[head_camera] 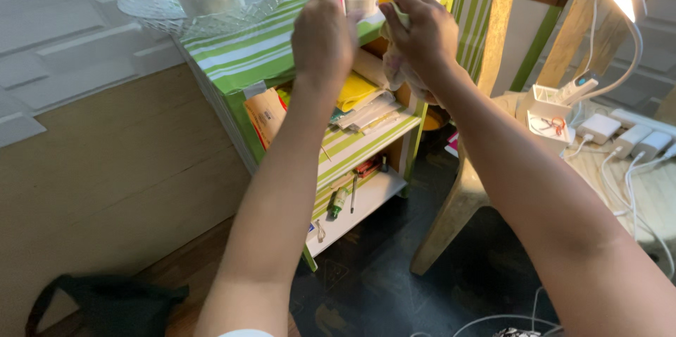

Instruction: The person wipes a small table and the shelves of a cabinet using a cloth. They handle various items including a yellow bag, a bottle, a roll of tape, a box, and papers, moving them aside to clean the surfaces underneath. The person also wipes individual items like bottles and boxes before placing them back on the shelves.

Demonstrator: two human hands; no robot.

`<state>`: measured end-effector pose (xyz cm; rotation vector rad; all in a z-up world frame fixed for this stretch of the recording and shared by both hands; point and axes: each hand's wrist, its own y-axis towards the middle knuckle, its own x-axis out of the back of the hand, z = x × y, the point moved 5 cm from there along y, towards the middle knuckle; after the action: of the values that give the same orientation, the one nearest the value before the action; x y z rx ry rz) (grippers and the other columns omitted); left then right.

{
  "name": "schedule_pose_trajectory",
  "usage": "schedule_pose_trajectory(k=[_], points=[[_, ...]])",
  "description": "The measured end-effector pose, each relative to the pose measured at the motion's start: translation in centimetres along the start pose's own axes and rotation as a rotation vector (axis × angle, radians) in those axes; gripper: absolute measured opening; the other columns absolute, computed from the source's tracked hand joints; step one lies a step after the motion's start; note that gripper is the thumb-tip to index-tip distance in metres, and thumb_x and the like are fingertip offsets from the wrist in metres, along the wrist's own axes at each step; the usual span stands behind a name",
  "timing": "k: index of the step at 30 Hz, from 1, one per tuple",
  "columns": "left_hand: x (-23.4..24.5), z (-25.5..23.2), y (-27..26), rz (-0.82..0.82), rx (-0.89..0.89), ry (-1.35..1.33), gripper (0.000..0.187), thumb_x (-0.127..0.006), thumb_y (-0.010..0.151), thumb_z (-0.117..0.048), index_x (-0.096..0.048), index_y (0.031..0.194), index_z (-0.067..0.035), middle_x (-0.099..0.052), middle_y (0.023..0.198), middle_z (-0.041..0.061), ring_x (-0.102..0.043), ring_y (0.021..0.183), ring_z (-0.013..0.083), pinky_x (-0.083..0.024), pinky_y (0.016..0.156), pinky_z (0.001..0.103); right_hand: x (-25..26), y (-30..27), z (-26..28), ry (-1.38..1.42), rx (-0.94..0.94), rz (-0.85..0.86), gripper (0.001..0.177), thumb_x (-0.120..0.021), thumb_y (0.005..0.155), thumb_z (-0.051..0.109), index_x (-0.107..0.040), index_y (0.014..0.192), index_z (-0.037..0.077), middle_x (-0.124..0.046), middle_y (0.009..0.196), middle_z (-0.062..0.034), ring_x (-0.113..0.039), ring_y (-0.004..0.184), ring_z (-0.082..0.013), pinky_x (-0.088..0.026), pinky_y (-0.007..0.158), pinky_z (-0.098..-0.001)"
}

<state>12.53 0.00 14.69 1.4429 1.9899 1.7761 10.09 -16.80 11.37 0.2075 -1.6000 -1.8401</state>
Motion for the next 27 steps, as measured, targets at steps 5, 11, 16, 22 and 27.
schedule_pose_trajectory(k=[5,11,16,22,27], points=[[-0.8,-4.8,-7.6,-0.159,-0.362,-0.339,0.049,-0.073,0.102,-0.012,-0.053,0.145,-0.002,-0.064,0.14,0.014,-0.063,0.126,0.0332,-0.051,0.109,0.041,4.4,-5.0,-0.2,0.253,0.032,0.031,0.018,-0.072,0.108,0.008,-0.074,0.126,0.005,-0.071,0.103,-0.0103,-0.07,0.093,-0.0191,-0.055,0.081,-0.0322],[-6.2,-10.6,-17.2,-0.003,-0.367,-0.739,0.042,-0.062,0.11,-0.004,-0.052,0.15,-0.009,-0.054,0.152,0.011,-0.059,0.136,0.0296,-0.051,0.115,0.036,13.1,-12.9,-2.0,0.26,-0.049,0.085,0.012,-0.07,0.112,0.007,-0.073,0.121,0.0,-0.072,0.112,-0.0135,-0.071,0.1,-0.0211,-0.056,0.087,-0.0308],[-11.3,-17.4,-24.9,0.184,-0.378,-1.049,0.048,-0.063,0.109,0.001,-0.049,0.153,-0.008,-0.054,0.15,0.01,-0.058,0.14,0.0274,-0.05,0.118,0.034,23.5,-19.5,-2.1,0.058,-0.049,0.035,0.021,-0.063,0.118,0.016,-0.072,0.121,-0.002,-0.07,0.12,-0.0178,-0.069,0.113,-0.0255,-0.053,0.095,-0.0328],[-16.9,-23.4,-34.7,0.426,-0.466,-1.215,0.072,-0.075,0.095,-0.004,-0.038,0.157,-0.005,-0.049,0.152,0.015,-0.052,0.138,0.0318,-0.046,0.117,0.038,33.3,-30.3,-3.3,0.006,-0.361,-0.109,0.036,-0.061,0.118,0.028,-0.072,0.12,-0.006,-0.07,0.109,-0.0161,-0.067,0.099,-0.0176,-0.051,0.087,-0.0275],[-22.8,-25.3,-45.9,0.673,-0.562,-1.146,0.089,-0.088,0.079,-0.022,-0.041,0.152,-0.002,-0.044,0.142,0.02,-0.05,0.13,0.0393,-0.047,0.113,0.046,37.0,-39.7,-4.6,-0.053,-0.534,-0.282,0.034,-0.061,0.113,0.025,-0.067,0.102,-0.007,-0.069,0.102,-0.0158,-0.064,0.089,-0.0169,-0.051,0.082,-0.0284]])
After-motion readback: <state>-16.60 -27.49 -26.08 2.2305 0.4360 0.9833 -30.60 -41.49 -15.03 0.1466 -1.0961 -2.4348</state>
